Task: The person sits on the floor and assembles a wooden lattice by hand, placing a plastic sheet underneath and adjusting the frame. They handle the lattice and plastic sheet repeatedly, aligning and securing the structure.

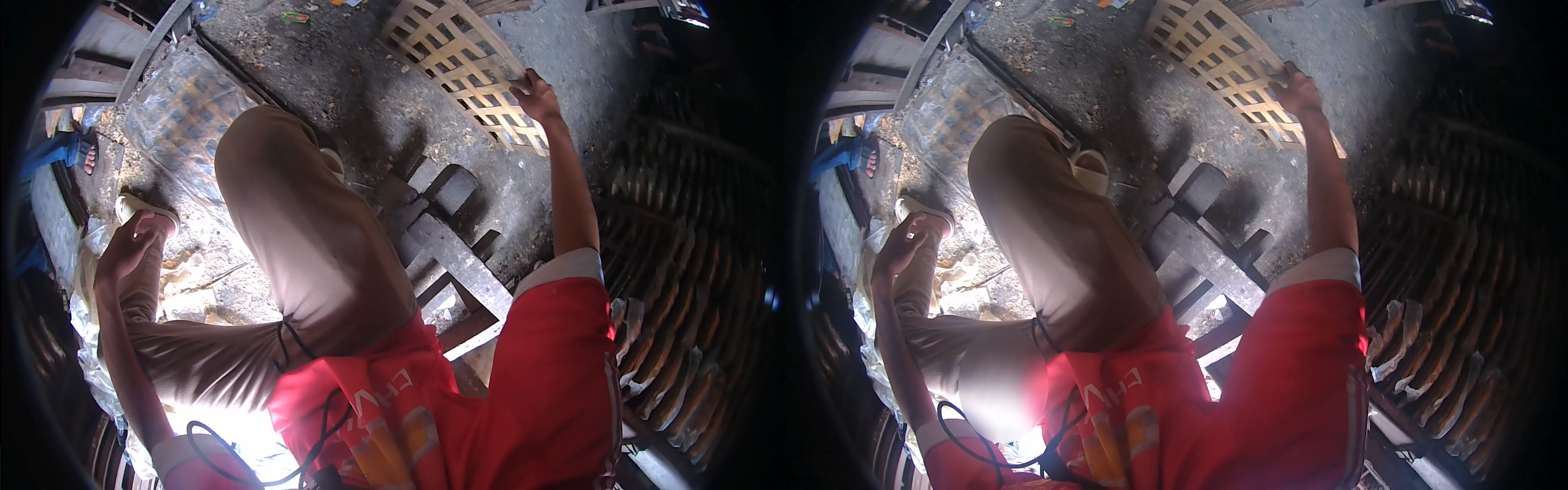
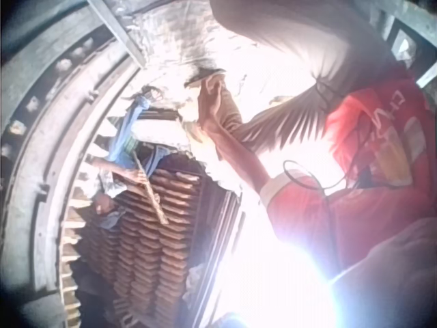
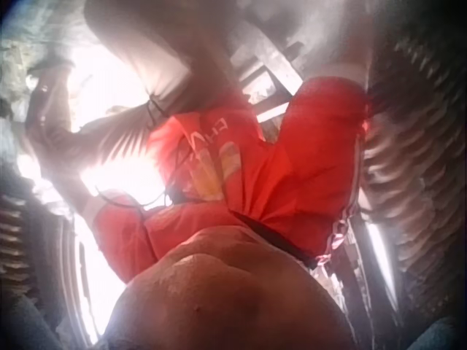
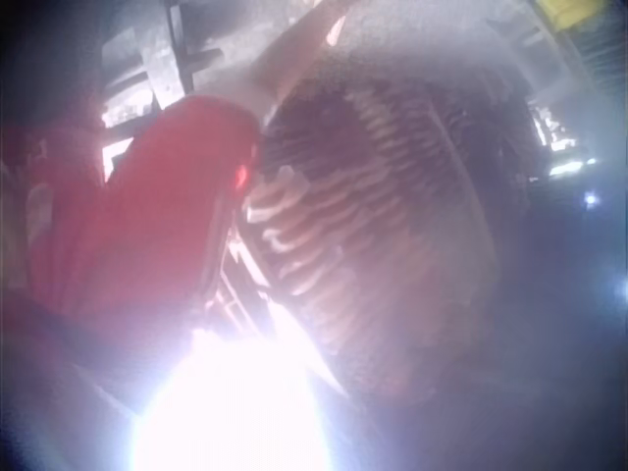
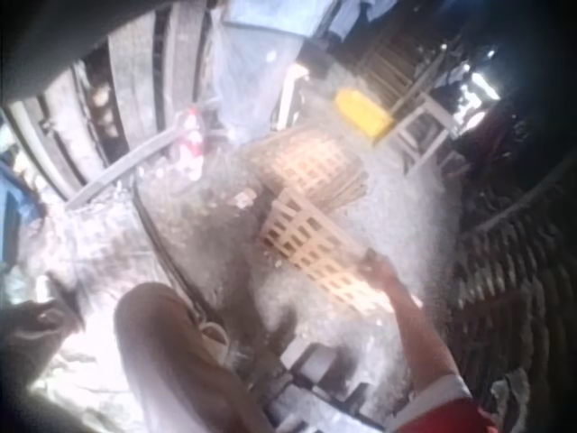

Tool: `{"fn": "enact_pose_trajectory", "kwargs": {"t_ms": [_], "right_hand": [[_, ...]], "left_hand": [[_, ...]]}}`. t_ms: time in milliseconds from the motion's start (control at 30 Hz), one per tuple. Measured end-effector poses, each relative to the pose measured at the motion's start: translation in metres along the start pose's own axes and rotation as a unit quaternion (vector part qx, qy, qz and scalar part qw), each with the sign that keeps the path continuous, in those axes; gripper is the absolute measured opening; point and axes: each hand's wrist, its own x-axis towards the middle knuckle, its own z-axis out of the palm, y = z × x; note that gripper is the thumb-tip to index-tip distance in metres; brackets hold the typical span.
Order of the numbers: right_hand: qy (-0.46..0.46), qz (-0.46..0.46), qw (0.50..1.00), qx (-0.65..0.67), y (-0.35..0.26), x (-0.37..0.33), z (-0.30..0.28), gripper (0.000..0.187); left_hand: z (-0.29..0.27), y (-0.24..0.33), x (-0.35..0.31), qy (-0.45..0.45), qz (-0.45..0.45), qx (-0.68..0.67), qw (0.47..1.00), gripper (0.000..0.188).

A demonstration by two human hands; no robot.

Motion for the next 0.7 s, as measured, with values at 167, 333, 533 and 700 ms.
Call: {"fn": "enact_pose_trajectory", "kwargs": {"t_ms": [167, 333, 533, 700], "right_hand": [[0.033, 0.036, 0.999, 0.003, -0.016, 0.004, -0.002, 0.031], [0.098, -0.006, 0.995, 0.022, -0.026, -0.024, -0.073, 0.029], [0.091, 0.004, 0.991, 0.097, -0.02, -0.032, -0.088, 0.035], [0.047, 0.038, 0.998, 0.011, -0.03, -0.017, -0.01, 0.037]], "left_hand": [[0.003, -0.01, -0.003, 0.013, 0.007, -0.006, 1.0, 0.045], [0.001, -0.008, 0.003, -0.005, -0.007, 0.007, 1.0, 0.045], [0.0, 0.001, 0.003, -0.027, -0.017, -0.006, 0.999, 0.046], [0.004, -0.009, 0.0, -0.009, -0.01, -0.008, 1.0, 0.044]]}}
